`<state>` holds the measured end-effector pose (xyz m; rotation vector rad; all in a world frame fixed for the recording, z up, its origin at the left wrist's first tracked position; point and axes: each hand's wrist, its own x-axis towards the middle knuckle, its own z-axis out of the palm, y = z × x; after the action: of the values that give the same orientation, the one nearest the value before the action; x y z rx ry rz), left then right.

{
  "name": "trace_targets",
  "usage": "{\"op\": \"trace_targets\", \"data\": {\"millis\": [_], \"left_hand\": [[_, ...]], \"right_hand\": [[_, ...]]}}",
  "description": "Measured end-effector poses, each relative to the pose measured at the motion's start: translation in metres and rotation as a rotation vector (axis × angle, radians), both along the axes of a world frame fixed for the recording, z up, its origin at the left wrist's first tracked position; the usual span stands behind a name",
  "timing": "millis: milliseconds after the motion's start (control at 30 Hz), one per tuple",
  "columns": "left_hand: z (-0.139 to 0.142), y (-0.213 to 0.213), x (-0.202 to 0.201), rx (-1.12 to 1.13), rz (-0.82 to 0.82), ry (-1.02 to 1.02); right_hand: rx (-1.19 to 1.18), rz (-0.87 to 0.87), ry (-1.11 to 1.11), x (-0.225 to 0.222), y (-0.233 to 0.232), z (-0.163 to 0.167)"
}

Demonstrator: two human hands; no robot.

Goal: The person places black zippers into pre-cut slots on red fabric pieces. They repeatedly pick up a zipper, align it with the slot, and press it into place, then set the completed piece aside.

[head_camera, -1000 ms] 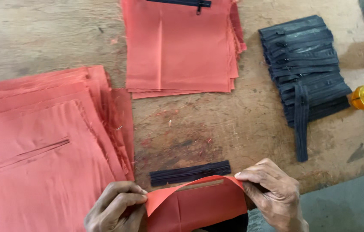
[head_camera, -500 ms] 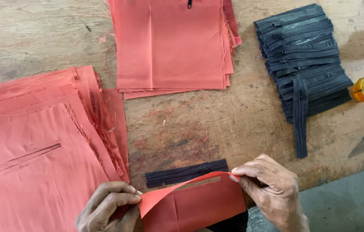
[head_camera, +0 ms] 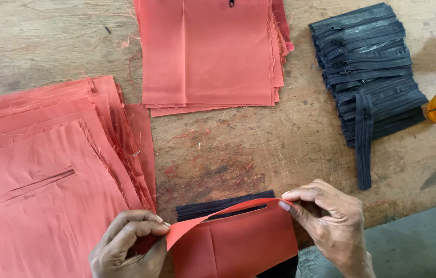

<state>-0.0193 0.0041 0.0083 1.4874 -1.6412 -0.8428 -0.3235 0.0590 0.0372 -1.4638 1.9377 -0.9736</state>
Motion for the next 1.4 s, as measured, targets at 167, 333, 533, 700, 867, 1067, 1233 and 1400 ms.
{"op": "trace_targets", "data": {"millis": [167,333,533,700,867,1067,1233,1400], "left_hand": [[0.000,0.000,0.000,0.002,0.008,-0.020],[0.001,-0.001,-0.002,0.008,0.019,-0.022],[0.003,-0.001,-0.003,0.034,0.023,-0.028],[0.008,0.002,-0.009,0.116,-0.001,0.097],[0.010,0.003,-0.019,0.215,0.117,0.047],[0.008,-0.002,-0.020,0.211,0.123,-0.033],[0.009,-0.001,-0.019,0.189,0.088,-0.073],[0.011,-0.004,-0.021,0.189,0.067,-0.078]], "right_hand": [[0.009,-0.003,0.011,0.001,-0.002,0.003],[0.078,-0.028,0.034,0.003,-0.005,0.006],[0.039,0.002,0.079,0.006,-0.009,0.009],[0.105,-0.020,0.150,0.010,-0.012,0.011],[0.215,-0.078,0.170,0.012,-0.017,0.016],[0.216,-0.090,0.179,0.013,-0.018,0.017],[0.206,-0.084,0.167,0.011,-0.016,0.014],[0.115,-0.045,0.215,0.005,-0.014,0.015]]}}
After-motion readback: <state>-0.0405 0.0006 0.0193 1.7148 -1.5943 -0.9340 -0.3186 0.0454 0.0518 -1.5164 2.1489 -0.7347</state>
